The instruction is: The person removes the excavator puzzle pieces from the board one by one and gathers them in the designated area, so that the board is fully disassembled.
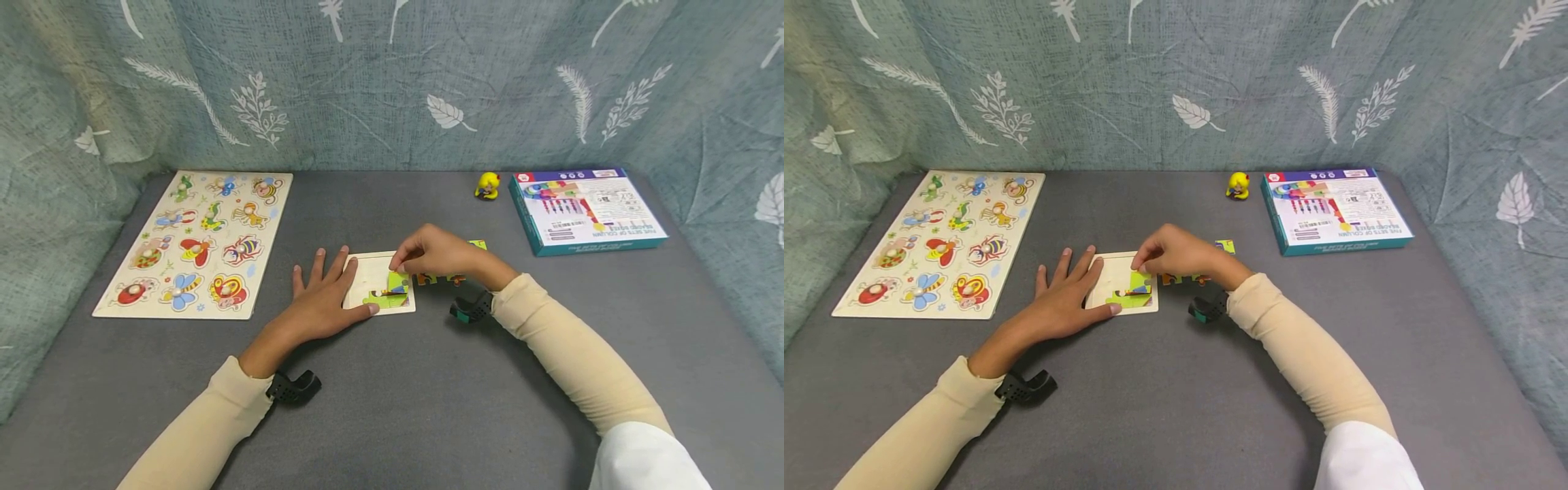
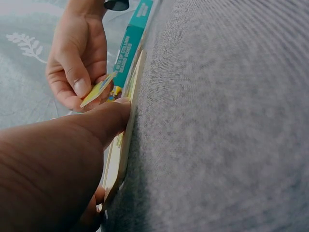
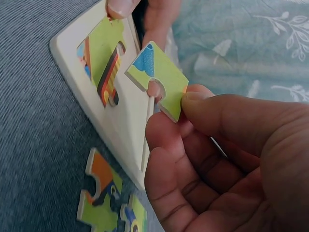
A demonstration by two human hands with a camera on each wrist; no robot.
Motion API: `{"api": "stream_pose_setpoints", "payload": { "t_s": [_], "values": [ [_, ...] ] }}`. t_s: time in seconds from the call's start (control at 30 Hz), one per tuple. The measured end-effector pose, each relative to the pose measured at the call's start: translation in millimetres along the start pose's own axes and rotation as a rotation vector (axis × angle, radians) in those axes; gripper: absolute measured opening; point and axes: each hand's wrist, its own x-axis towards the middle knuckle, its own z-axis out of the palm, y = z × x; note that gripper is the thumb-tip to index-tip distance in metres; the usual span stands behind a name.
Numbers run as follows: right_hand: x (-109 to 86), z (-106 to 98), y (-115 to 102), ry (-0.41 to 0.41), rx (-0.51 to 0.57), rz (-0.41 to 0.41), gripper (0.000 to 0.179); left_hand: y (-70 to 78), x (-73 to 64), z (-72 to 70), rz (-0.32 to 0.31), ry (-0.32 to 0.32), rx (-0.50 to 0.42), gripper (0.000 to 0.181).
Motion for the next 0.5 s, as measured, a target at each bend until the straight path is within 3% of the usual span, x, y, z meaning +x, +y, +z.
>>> {"api": "stream_pose_setpoints", "payload": {
  "t_s": [0.5],
  "values": [
    [-18.0,-9,8,-0.008,0.033,0.047,0.016,-0.5,-0.2,0.2,-0.006,-0.001,0.0,0.097]
  ]
}}
